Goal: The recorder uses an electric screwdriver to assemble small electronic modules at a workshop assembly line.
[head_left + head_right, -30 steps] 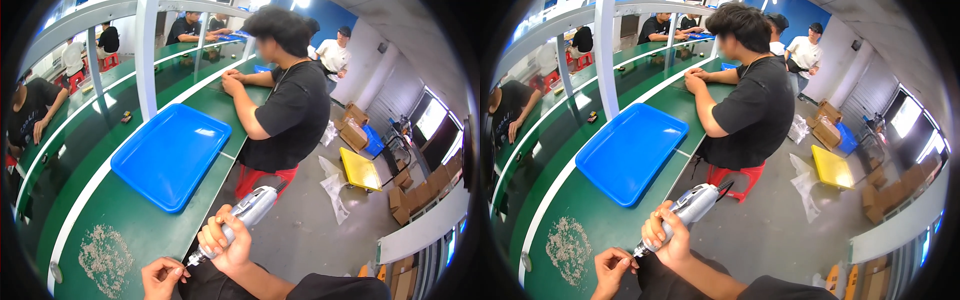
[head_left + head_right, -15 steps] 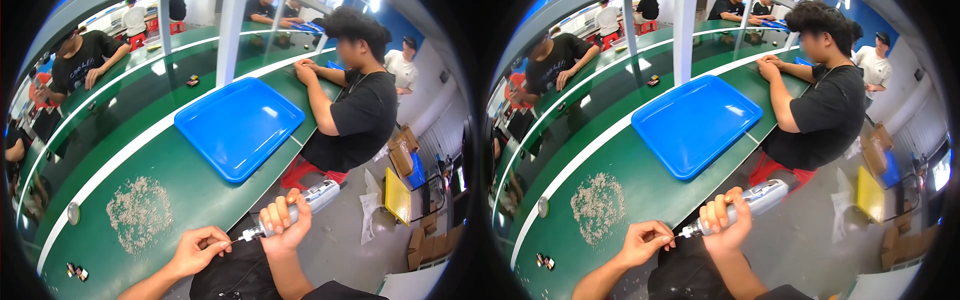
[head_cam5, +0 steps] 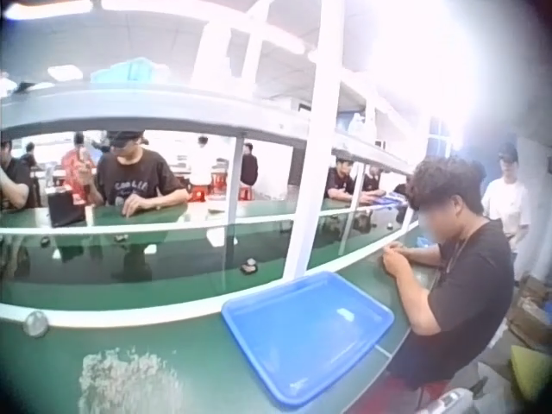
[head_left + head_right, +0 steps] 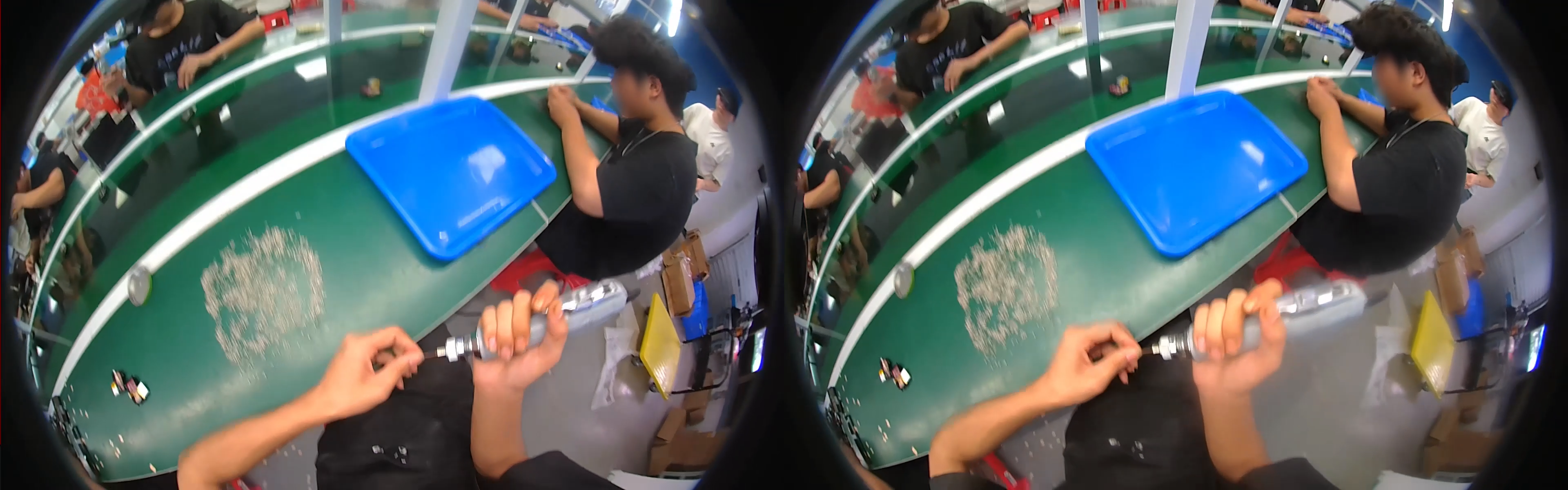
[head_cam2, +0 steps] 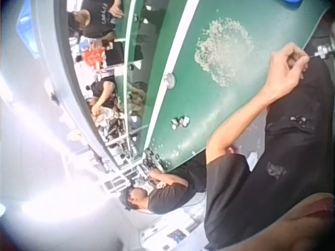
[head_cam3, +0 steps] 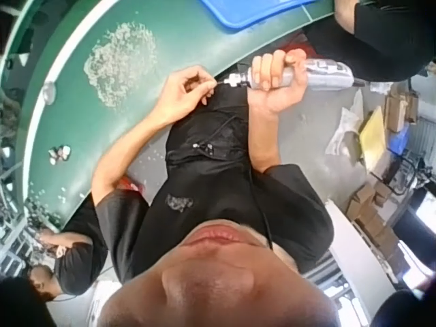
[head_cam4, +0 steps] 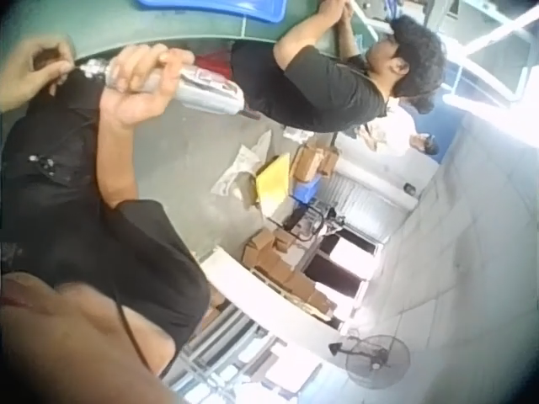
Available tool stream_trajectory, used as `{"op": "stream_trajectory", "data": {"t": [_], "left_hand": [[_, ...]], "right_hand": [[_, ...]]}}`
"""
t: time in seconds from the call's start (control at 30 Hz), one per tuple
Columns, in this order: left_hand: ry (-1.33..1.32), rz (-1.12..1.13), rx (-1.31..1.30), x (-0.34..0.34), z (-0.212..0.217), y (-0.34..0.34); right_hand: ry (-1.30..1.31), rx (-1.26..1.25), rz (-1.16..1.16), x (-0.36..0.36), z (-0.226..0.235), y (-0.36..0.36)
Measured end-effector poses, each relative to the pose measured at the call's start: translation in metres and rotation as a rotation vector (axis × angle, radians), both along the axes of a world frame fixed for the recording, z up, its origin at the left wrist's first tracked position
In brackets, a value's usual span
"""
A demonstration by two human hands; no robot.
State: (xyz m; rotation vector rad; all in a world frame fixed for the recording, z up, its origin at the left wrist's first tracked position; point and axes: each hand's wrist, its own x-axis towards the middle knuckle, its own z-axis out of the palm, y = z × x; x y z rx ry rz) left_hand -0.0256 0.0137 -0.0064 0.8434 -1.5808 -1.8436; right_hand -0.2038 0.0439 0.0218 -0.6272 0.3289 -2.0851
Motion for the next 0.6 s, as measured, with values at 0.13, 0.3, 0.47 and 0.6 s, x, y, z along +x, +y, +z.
{"op": "stream_trajectory", "data": {"t": [0.13, 0.3, 0.47, 0.6], "left_hand": [[0.046, 0.092, -0.038, -0.002, 0.002, -0.001], [0.022, 0.163, -0.264, -0.002, -0.002, -0.002], [0.01, 0.174, -0.52, 0.001, -0.006, 0.005], [0.016, 0.186, -0.537, 0.001, -0.005, 0.007]], "right_hand": [[0.021, 0.042, 0.014, -0.003, 0.005, -0.008], [-0.063, 0.061, 0.002, -0.003, -0.004, -0.011], [-0.122, 0.068, 0.001, 0.002, -0.001, -0.006], [-0.098, 0.016, 0.043, 0.001, -0.006, -0.004]]}}
